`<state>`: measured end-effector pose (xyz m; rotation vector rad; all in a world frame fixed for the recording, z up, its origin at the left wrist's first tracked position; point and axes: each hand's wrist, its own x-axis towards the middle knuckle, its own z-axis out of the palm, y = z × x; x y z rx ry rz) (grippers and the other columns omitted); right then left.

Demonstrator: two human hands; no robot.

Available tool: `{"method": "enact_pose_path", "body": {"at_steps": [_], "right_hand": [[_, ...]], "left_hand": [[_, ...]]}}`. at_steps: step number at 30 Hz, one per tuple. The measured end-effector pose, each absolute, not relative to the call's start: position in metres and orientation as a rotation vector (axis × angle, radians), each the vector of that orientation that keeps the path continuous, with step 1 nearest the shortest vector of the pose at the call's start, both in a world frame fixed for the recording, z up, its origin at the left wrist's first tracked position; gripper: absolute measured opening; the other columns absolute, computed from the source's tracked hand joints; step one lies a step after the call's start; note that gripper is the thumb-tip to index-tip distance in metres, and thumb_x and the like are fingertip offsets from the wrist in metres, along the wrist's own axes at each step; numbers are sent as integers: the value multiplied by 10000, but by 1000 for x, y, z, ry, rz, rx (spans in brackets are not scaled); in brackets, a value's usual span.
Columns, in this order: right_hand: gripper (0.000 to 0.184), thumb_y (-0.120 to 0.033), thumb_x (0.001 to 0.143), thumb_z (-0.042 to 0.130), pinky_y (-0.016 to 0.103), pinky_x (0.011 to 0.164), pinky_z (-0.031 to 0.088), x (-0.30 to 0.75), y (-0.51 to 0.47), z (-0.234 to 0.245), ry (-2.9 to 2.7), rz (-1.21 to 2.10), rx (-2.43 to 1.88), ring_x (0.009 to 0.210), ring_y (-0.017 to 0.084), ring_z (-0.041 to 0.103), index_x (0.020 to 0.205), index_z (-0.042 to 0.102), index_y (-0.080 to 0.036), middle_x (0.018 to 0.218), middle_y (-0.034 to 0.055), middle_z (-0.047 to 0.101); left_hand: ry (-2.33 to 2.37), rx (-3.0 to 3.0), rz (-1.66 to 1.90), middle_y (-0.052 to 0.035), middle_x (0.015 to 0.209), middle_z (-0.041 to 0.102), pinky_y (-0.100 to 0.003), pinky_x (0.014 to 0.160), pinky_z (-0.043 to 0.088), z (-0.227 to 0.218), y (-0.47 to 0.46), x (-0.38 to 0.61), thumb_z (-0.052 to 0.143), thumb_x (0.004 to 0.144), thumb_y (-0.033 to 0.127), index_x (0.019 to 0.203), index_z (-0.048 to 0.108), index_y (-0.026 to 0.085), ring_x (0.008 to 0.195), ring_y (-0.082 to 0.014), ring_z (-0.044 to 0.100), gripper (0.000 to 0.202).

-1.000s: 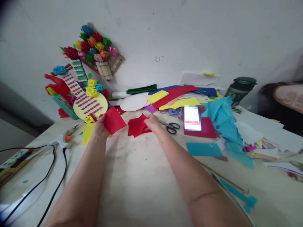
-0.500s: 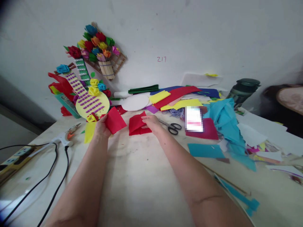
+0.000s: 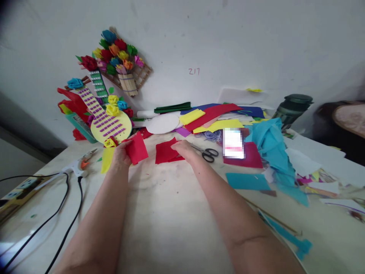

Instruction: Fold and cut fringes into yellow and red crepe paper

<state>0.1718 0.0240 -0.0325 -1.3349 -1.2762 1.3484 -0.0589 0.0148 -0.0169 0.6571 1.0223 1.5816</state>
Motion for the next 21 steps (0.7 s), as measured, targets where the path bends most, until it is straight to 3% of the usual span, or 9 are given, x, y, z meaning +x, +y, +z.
{"method": "enact_pose_path", "body": {"at_steps": [3,7,12,17,21], "right_hand": [[123,-209,613,631,292,568,521,173,23,-31,-1266,1381,-1317,735,187,610,722,648,-155,786,64,659],[178,-228,602,649,279,513,521,174,26,-35,-1212,1390,-1305,709,190,614,764,649,-152,793,70,662],[140,-261,610,641,306,504,526,174,33,-41,-1188,1367,-1313,609,197,621,682,631,-142,645,58,648],[142,-265,579,659,303,509,529,173,34,-42,-1173,1384,-1314,596,197,623,642,623,-142,635,57,654],[139,-256,563,665,297,489,521,173,34,-41,-1176,1363,-1331,555,187,613,607,608,-137,573,44,635]], "left_hand": [[960,780,1574,-69,821,649,-191,515,457,-18,13,-58,464,547,54,928,590,136,590,-106,581,410],[1195,1024,1339,-40,566,582,-168,341,283,-19,10,-50,465,570,138,804,606,117,369,-64,406,273],[1649,1389,1074,-4,421,491,-226,413,317,-25,11,-37,594,569,283,595,634,147,393,-105,413,144],[1748,1463,1033,1,425,521,-250,480,357,-31,15,-37,615,542,238,642,673,188,440,-141,476,126],[1838,1526,991,1,468,535,-265,562,389,-32,16,-34,683,497,292,655,672,222,529,-169,522,173]]}}
